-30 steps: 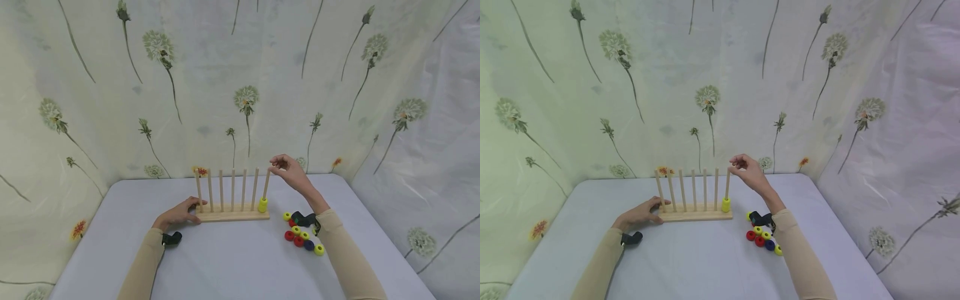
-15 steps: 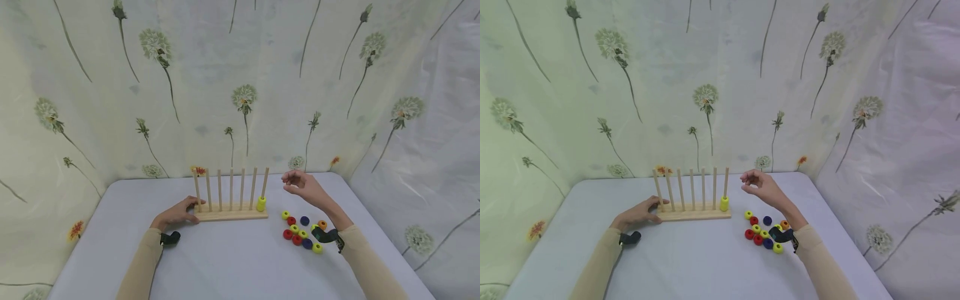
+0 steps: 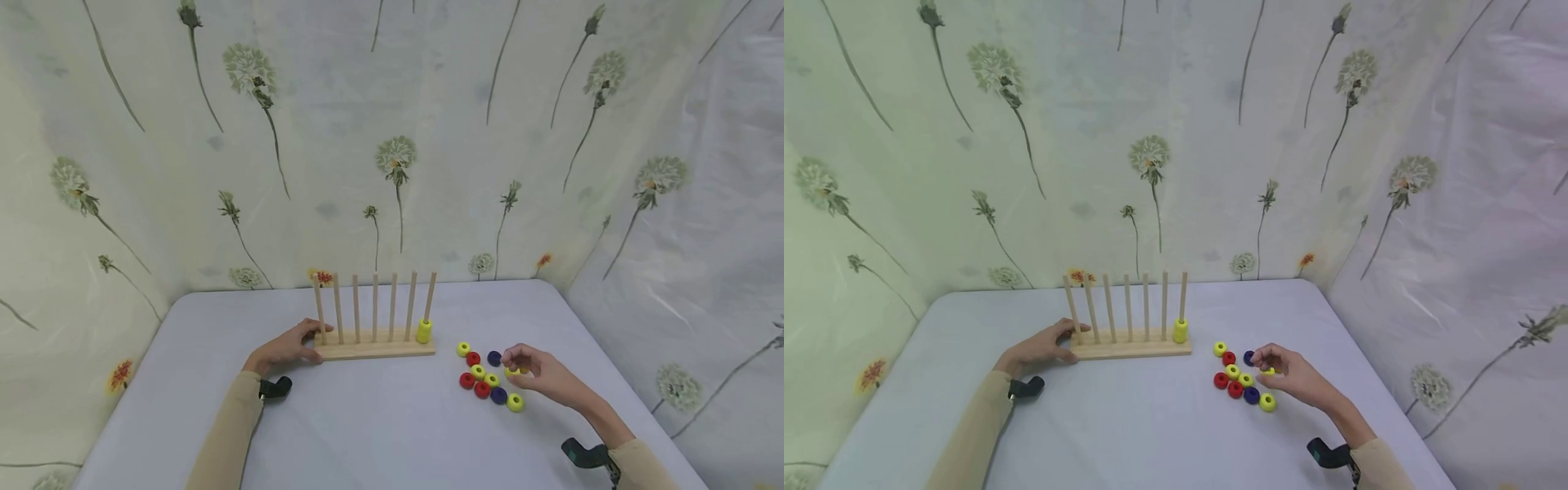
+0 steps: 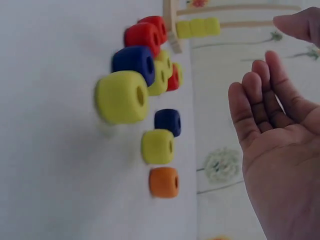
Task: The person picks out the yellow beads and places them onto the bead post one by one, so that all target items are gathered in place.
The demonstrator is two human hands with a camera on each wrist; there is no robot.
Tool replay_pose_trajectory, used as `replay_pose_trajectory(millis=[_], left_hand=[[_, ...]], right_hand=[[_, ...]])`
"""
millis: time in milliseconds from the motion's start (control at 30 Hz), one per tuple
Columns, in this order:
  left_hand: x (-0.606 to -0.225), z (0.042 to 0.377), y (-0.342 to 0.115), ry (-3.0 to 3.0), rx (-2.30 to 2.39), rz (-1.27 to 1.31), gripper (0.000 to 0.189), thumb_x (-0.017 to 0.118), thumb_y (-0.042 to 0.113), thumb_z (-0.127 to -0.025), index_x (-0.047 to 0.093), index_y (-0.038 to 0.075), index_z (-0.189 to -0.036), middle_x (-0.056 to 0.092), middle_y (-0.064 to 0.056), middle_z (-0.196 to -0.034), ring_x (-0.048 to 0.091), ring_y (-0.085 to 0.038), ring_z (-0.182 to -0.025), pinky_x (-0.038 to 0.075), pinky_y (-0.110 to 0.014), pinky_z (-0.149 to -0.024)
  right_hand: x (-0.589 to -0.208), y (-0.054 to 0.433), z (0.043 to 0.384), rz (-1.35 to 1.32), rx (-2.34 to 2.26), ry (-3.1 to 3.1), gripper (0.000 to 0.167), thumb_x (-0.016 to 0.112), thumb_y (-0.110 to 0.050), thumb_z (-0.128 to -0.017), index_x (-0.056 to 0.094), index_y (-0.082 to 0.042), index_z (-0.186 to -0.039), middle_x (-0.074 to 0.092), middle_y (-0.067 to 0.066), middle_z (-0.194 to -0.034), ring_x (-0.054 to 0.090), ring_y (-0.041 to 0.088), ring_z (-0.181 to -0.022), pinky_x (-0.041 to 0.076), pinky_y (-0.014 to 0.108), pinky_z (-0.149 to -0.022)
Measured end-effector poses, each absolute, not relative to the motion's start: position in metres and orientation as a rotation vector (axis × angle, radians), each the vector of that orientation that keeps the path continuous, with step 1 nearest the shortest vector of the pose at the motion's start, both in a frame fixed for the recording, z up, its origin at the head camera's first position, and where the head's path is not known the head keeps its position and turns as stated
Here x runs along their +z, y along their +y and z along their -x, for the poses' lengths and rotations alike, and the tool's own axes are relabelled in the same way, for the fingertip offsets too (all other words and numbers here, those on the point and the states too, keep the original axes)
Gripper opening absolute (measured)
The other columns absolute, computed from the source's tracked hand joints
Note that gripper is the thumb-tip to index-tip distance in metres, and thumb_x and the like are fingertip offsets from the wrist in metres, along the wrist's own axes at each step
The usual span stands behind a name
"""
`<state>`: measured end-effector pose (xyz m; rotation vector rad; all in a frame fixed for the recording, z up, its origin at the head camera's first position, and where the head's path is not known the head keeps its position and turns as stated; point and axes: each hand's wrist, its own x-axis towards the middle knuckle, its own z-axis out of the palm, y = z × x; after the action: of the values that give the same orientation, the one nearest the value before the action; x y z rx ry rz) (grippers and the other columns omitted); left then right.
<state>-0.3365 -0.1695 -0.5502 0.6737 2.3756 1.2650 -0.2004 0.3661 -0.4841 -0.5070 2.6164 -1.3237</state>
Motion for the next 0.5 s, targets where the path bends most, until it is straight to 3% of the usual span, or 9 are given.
replay_pose_trajectory(millis=[200, 500], left_hand=[[-0.552, 0.336, -0.169, 2.372, 1.267, -0.659, 0.069, 0.083, 0.024, -0.073, 0.054, 0.021, -0.135, 0.038, -0.012, -0.14, 0.038, -0.032, -0.129, 0.028, -0.051, -0.107], [-0.551, 0.335, -0.168, 2.377, 1.27, -0.652, 0.067, 0.083, 0.023, -0.074, 0.054, 0.022, -0.134, 0.038, -0.012, -0.14, 0.038, -0.033, -0.129, 0.028, -0.052, -0.107]], right_hand=[[-0.508, 0.386, 0.184, 0.35, -1.258, 2.588, 0.039, 0.068, -0.016, -0.088, 0.052, 0.003, -0.117, 0.057, 0.016, -0.111, 0.056, 0.007, -0.095, 0.048, 0.019, -0.082], [-0.532, 0.386, 0.175, 0.225, -1.21, 2.572, 0.042, 0.074, -0.013, -0.08, 0.052, 0.0, -0.113, 0.057, 0.009, -0.105, 0.053, 0.01, -0.088, 0.048, 0.021, -0.073]])
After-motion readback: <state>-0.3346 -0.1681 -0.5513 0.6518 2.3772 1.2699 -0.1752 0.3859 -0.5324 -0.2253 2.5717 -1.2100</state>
